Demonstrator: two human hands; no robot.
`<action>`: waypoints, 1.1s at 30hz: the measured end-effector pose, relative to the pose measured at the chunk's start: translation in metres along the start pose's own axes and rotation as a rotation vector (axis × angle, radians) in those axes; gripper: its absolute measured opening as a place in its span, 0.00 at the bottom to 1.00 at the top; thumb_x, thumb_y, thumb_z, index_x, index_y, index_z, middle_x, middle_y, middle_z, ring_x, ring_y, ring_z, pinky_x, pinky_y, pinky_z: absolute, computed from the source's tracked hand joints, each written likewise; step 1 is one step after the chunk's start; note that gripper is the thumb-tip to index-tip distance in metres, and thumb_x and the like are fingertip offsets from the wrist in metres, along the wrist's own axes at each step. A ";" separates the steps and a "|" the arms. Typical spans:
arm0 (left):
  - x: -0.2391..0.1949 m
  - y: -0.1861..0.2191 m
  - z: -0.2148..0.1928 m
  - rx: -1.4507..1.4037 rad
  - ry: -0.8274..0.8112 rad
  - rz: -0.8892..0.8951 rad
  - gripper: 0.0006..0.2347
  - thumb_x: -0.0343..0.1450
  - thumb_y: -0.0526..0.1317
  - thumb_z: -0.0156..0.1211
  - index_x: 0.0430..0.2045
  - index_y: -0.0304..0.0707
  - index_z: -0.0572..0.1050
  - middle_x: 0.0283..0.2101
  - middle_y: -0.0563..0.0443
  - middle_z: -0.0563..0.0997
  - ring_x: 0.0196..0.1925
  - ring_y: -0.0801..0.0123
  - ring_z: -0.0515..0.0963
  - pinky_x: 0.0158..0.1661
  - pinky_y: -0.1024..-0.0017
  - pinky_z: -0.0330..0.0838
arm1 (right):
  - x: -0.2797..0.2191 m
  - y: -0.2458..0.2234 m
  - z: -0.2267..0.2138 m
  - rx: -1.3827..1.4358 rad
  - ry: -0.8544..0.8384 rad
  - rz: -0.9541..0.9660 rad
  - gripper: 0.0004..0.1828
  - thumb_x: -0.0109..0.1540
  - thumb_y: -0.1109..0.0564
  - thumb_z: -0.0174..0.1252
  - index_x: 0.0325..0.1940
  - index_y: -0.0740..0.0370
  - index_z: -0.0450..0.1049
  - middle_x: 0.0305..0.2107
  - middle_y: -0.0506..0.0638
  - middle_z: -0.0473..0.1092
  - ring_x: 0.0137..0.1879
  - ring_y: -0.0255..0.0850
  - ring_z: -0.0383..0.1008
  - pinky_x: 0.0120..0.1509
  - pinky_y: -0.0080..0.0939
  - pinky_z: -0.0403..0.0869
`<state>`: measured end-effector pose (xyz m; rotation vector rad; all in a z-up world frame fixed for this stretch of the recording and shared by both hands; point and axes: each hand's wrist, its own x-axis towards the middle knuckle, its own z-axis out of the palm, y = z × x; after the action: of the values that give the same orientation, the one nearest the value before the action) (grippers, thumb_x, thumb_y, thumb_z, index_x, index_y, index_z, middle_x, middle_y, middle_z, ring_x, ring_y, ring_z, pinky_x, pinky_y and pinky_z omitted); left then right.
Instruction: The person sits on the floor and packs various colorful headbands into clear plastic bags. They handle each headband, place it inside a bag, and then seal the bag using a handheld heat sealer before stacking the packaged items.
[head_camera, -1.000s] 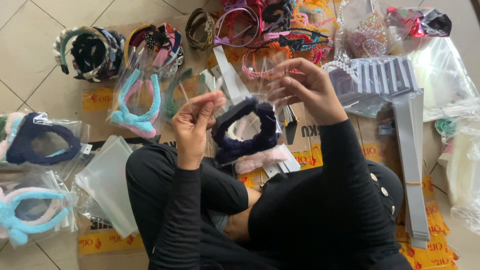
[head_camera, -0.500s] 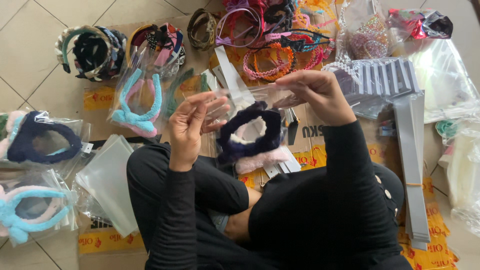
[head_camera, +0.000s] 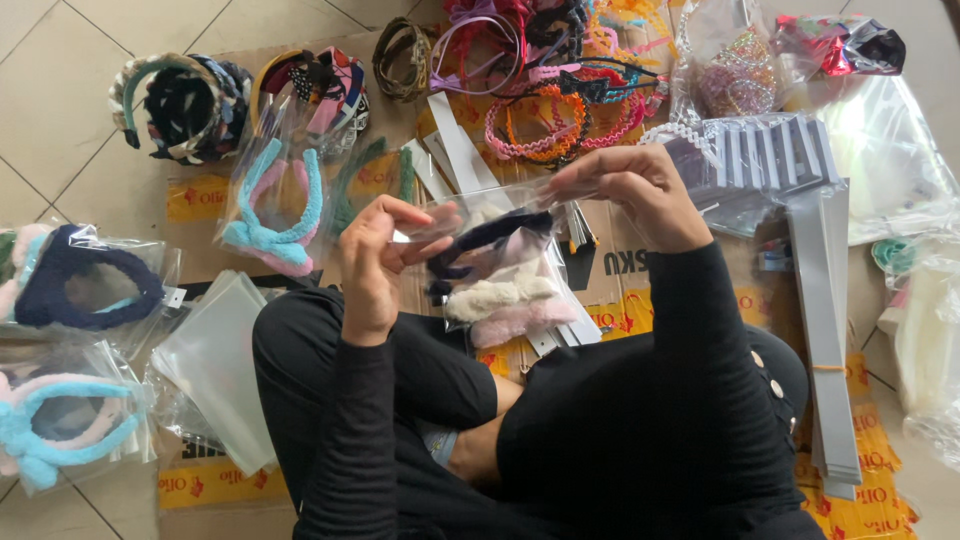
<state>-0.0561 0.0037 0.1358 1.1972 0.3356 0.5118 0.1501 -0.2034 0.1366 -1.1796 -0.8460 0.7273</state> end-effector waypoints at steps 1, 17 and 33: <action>-0.001 0.002 0.003 0.000 0.001 0.000 0.17 0.74 0.47 0.46 0.29 0.26 0.73 0.45 0.24 0.83 0.48 0.43 0.84 0.43 0.56 0.83 | 0.001 -0.006 0.005 0.000 -0.001 0.000 0.20 0.61 0.64 0.42 0.47 0.77 0.76 0.40 0.68 0.78 0.51 0.52 0.81 0.63 0.54 0.77; 0.003 0.003 0.002 0.121 0.055 -0.018 0.10 0.72 0.31 0.62 0.45 0.34 0.71 0.45 0.32 0.84 0.46 0.56 0.86 0.40 0.68 0.87 | 0.000 -0.011 0.015 -0.281 0.000 -0.076 0.13 0.60 0.73 0.60 0.48 0.69 0.79 0.40 0.63 0.79 0.49 0.49 0.81 0.54 0.44 0.80; 0.009 -0.003 0.011 0.222 0.068 0.067 0.04 0.68 0.31 0.63 0.25 0.25 0.77 0.35 0.35 0.86 0.39 0.55 0.87 0.35 0.72 0.83 | 0.008 0.000 0.011 -0.315 -0.023 0.027 0.14 0.65 0.74 0.48 0.43 0.71 0.80 0.37 0.64 0.79 0.43 0.47 0.82 0.50 0.42 0.80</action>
<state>-0.0425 -0.0009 0.1366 1.4120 0.4192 0.5855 0.1448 -0.1916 0.1397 -1.4676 -0.9897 0.6449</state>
